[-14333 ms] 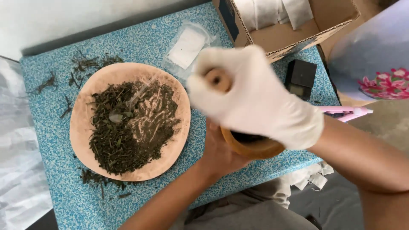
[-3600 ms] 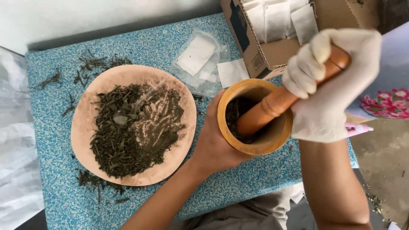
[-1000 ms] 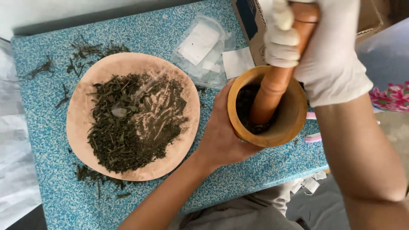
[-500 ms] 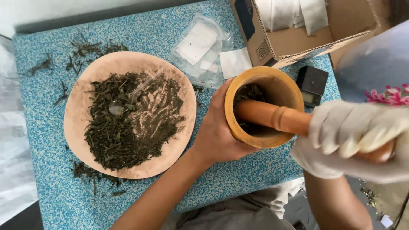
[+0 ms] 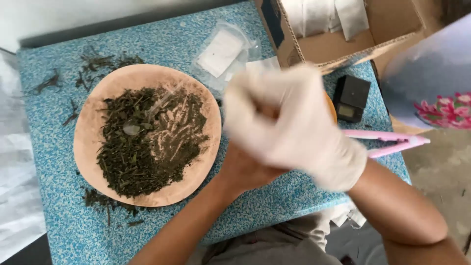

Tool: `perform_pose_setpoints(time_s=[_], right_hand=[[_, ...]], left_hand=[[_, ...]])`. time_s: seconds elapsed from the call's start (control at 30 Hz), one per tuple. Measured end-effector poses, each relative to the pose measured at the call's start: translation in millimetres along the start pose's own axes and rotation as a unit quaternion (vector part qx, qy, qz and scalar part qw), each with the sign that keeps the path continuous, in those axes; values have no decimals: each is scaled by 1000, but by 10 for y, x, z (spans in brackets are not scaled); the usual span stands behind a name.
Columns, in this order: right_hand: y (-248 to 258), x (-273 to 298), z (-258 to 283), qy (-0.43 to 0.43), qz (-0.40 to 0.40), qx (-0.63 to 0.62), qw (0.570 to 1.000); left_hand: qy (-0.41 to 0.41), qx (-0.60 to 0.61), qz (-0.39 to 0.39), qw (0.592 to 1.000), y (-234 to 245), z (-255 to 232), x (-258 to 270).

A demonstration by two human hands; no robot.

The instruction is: Sorting dried tea leaves on a plate to remove debris and then grinding the leaves into a fine powder using a wooden mortar and pestle.

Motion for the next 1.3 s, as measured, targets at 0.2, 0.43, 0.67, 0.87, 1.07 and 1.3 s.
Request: perform_pose_setpoints(time_s=[0.2,0.43,0.67,0.87,1.07,1.3], right_hand=[[384,-387,-410,-293,-40,-119,948],[460,-299,-631,-366,-131,-443,808],[558,319,-543,-171,-301,-321,882],[116,891,-374,54,-341,-287,894],[-236,1249,-150,110,-153,154,970],[-445,108,-241,42,-16,285,958]], left_hand=[[206,465,549,663,188,297,-77],[194,471,525,682,198,329,43],[139,486,500,703,153,401,258],[180,506,489,687,237,218,-138],[162,520,391,742,77,417,515],[159,494,444,731,171,317,339]])
Point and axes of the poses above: each hand's wrist, its own x-axis away from the middle knuckle, its own y-axis out of the back of the hand, z = x × y, the point moved 1 cm from there along -x, towards the middle knuckle, and after that the axes turned 7 degrees about z, right-handed, at the moved point
